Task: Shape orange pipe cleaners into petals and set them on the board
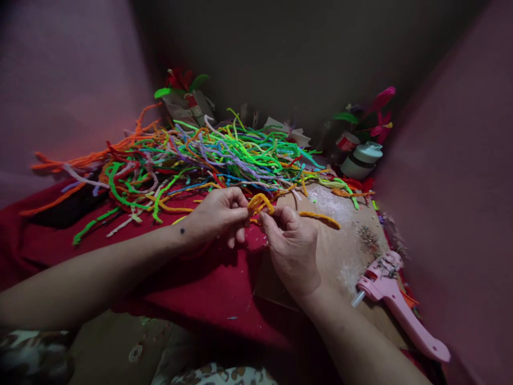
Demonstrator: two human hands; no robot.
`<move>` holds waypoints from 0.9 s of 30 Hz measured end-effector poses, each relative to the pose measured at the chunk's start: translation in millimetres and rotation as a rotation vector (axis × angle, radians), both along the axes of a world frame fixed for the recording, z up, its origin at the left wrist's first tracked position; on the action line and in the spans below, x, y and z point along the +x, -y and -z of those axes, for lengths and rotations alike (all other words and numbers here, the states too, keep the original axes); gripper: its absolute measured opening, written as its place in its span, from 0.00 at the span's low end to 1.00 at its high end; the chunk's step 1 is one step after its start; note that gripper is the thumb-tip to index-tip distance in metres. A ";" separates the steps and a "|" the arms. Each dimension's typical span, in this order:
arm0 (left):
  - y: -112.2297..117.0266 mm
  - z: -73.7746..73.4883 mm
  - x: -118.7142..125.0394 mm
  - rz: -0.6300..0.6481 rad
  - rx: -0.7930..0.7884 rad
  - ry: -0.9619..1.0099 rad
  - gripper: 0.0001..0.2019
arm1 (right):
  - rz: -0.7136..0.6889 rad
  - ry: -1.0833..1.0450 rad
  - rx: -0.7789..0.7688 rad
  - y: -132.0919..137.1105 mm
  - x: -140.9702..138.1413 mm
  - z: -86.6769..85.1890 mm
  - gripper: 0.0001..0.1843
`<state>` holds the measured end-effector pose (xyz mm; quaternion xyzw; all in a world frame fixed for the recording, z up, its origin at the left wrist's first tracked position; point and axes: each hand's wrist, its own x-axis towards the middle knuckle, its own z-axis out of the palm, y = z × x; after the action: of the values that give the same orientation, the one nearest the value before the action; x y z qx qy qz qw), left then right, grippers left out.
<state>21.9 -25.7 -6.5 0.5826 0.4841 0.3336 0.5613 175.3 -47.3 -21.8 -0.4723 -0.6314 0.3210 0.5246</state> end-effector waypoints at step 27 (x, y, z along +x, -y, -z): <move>-0.1 1.4 3.9 0.124 -0.135 0.141 0.02 | -0.334 -0.587 -0.536 -24.7 8.4 -0.1 0.11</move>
<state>25.9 -25.6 -7.9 0.5474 0.4277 0.3049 0.6516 183.7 -22.7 -21.7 -0.3717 -0.4173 0.6750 0.4817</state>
